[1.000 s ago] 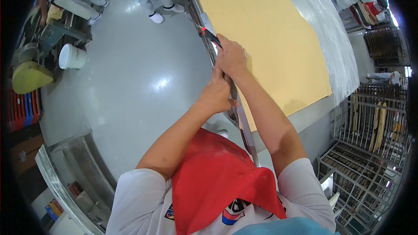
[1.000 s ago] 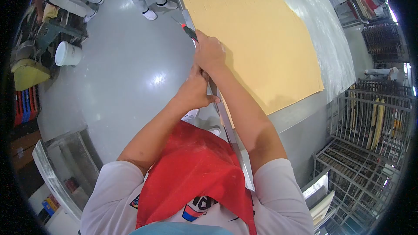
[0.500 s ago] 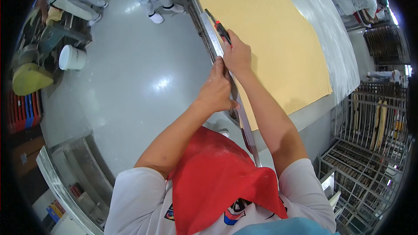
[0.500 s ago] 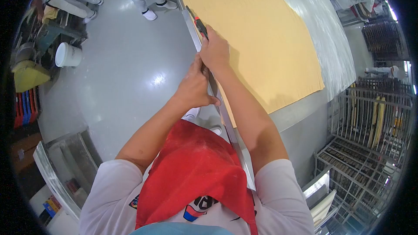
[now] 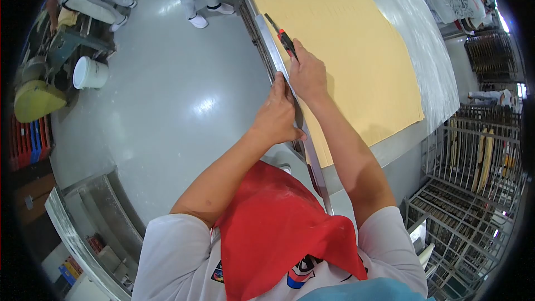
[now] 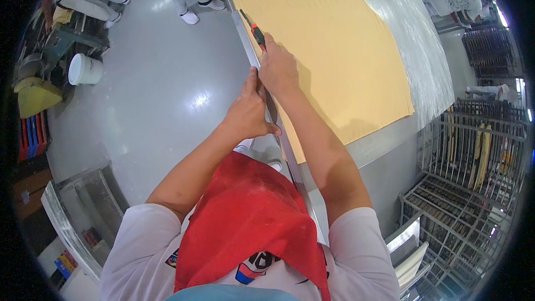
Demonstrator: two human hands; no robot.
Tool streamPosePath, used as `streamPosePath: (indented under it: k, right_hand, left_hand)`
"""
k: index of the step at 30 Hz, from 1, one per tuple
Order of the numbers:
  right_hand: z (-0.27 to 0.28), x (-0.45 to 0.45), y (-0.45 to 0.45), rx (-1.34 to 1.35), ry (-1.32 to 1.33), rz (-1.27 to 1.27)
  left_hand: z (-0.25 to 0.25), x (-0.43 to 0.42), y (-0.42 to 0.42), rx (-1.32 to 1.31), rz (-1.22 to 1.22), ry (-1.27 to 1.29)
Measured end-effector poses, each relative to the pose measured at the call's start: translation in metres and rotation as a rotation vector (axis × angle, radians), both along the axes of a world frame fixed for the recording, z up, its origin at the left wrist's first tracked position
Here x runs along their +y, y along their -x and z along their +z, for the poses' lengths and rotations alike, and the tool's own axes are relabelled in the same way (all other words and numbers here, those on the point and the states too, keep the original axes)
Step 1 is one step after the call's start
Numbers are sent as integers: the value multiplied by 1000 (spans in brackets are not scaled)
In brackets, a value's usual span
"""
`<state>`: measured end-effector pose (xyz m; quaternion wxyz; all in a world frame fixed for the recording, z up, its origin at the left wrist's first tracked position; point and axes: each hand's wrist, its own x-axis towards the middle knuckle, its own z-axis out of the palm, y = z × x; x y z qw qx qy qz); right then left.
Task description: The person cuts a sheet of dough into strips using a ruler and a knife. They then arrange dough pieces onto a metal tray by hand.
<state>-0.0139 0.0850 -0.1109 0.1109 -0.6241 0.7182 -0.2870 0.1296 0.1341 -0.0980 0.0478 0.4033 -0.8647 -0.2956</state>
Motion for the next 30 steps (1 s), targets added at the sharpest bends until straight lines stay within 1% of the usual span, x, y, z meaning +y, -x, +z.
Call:
streamPosePath:
  k: [3, 5, 6, 7, 8, 9, 10, 11, 12, 13, 14, 15, 17, 18, 19, 20, 21, 22, 24, 26, 27, 29, 30]
  right_hand:
    - [-7, -1, -2, -61, 47, -18]
    - [-14, 0, -3, -142, 104, 4]
    - [-16, -2, -3, -144, 94, -6]
    - [-18, -8, 0, -93, 139, 16]
    - [-23, -7, 4, -45, 166, 32]
    - [-22, -10, 11, -170, 77, -10]
    - [-14, -4, 15, -299, -13, -65]
    - [2, 15, 16, -573, -10, -91]
    - [17, 31, 22, -838, 22, -115]
    - [21, 56, 32, -836, 7, -151]
    - [28, 86, 49, -722, 23, -142]
    - [37, 115, 68, -607, 45, -124]
    - [26, 197, 109, -462, 46, -135]
    - [26, 241, 115, -407, 38, -237]
    - [26, 287, 123, -221, 5, -243]
    - [18, 334, 127, -163, -17, -290]
    - [22, 377, 123, -131, -75, -330]
    - [17, 421, 119, -216, -104, -390]
    - [12, 482, 90, -407, -95, -581]
    - [8, 531, 70, -328, -165, -533]
    - [8, 547, 57, -341, -150, -545]
    - [5, 566, 32, -517, -158, -604]
    - [3, 568, 26, -532, -142, -618]
  left_hand:
    - [3, -1, 0, -4, -1, -34]
    - [-7, -1, 0, 27, 3, -17]
    - [-11, 0, 1, 60, 2, -5]
    - [-12, -3, 1, 55, -11, -28]
    - [-15, -6, 2, 44, -42, 63]
    - [-18, -4, 2, 31, -81, 140]
    - [-5, -3, 3, -32, -58, 69]
    - [11, -4, 5, -94, -39, 10]
    - [15, -3, 7, -96, -71, -18]
    - [17, -2, 7, -76, -52, 33]
    - [16, 1, 7, -53, -28, 88]
    - [16, 1, 9, -49, -45, 77]
    - [14, 1, 12, -106, -42, 80]
    - [11, 1, 12, -108, -45, 80]
    - [8, 1, 13, -110, -37, 98]
    - [5, 1, 13, -114, -31, 116]
    - [7, 0, 14, -124, -39, 122]
    - [10, 0, 15, -155, -36, 104]
    - [14, 0, 18, -194, -47, 99]
    - [17, -1, 19, -176, 15, 17]
    - [17, -2, 19, -184, 0, 34]
    - [13, -2, 19, -140, -15, 77]
    - [12, -2, 19, -148, -34, 93]
